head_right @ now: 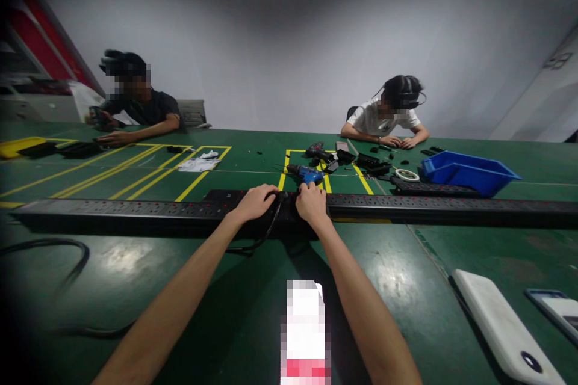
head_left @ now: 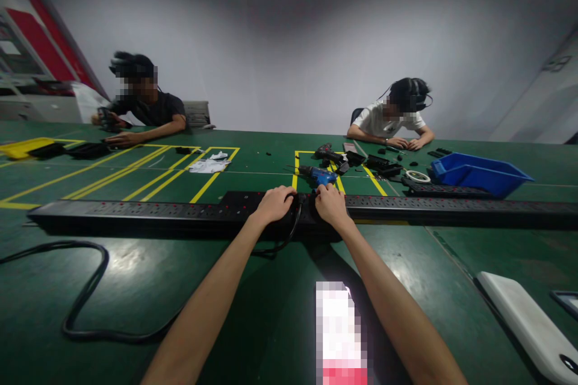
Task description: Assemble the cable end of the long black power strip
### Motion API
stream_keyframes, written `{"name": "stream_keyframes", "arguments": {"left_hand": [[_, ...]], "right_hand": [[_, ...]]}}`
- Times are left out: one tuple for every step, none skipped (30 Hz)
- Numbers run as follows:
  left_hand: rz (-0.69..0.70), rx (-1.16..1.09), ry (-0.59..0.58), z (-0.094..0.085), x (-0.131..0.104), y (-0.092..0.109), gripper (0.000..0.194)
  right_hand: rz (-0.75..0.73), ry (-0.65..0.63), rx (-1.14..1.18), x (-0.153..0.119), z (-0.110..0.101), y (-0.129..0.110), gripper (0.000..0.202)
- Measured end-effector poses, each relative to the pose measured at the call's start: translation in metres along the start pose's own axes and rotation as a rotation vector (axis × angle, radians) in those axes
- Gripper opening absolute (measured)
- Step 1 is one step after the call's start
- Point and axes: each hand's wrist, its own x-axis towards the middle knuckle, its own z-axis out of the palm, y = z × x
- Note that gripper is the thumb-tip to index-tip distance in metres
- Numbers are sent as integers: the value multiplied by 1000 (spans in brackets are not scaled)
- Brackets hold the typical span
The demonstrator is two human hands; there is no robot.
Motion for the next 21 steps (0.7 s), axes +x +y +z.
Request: {"name": "stream_keyframes", "arguments": {"left_hand": [[4, -1, 2, 0, 0, 0, 30], [6, -2, 5, 0, 0, 0, 30], [7, -3, 8, 1, 0, 0, 30], [6, -4, 10, 1, -1, 0, 30], [4, -4, 11, 1, -1, 0, 30], [-1, -4, 9, 1, -1, 0, 30], [-5, -4, 5, 1, -1, 0, 30], [-8, -3, 2, 1, -1, 0, 30], [-9, -2, 1, 1, -1, 0, 30], [-9, -2, 0, 1, 0, 0, 31], [-7, -1, 1, 2, 0, 0, 31], [-3, -2, 4, 2, 0, 0, 31], [1, -3, 7, 3, 0, -1, 31], [5, -4, 10, 4, 1, -1, 31], [8, -5, 13, 4, 1, -2, 31], [12, -6, 15, 5, 1, -2, 31], [16, -6, 16, 6, 1, -3, 32], [18, -4, 16, 6, 1, -3, 32], [20, -1, 16, 6, 1, -3, 32], [22, 5, 16, 6, 1, -3, 32], [23, 12, 15, 6, 1, -3, 32]], "right_hand": [[2, -1, -1, 0, 0, 0, 27], [3, -5, -2, 0, 0, 0, 27], [2, -8, -3, 0, 0, 0, 27], [2, -11, -4, 0, -1, 0, 28], [2, -14, -5, 0, -1, 0, 28], [3, -18, -4, 0, -1, 0, 28], [3, -21, -3, 0, -2, 0, 29], [3, -22, -2, 0, -2, 0, 29], [3, -22, 0, 0, -2, 0, 29], [0, -21, 2, 0, -2, 0, 29], [-2, -18, 5, 0, -2, 0, 29], [-4, -15, 8, -1, -2, 0, 29], [-5, -14, 11, -1, -2, 1, 29], [-6, -12, 15, -1, -2, 1, 29], [-5, -10, 19, -1, -1, 1, 28], [-3, -6, 24, -1, 0, 2, 28], [-2, -2, 31, 0, 0, 2, 27], [-2, 1, 42, 0, 1, 3, 27], [-3, 2, 56, 1, 2, 4, 27], [-2, -1, 74, 2, 3, 4, 27], [1, -8, 95, 3, 4, 5, 27]]}}
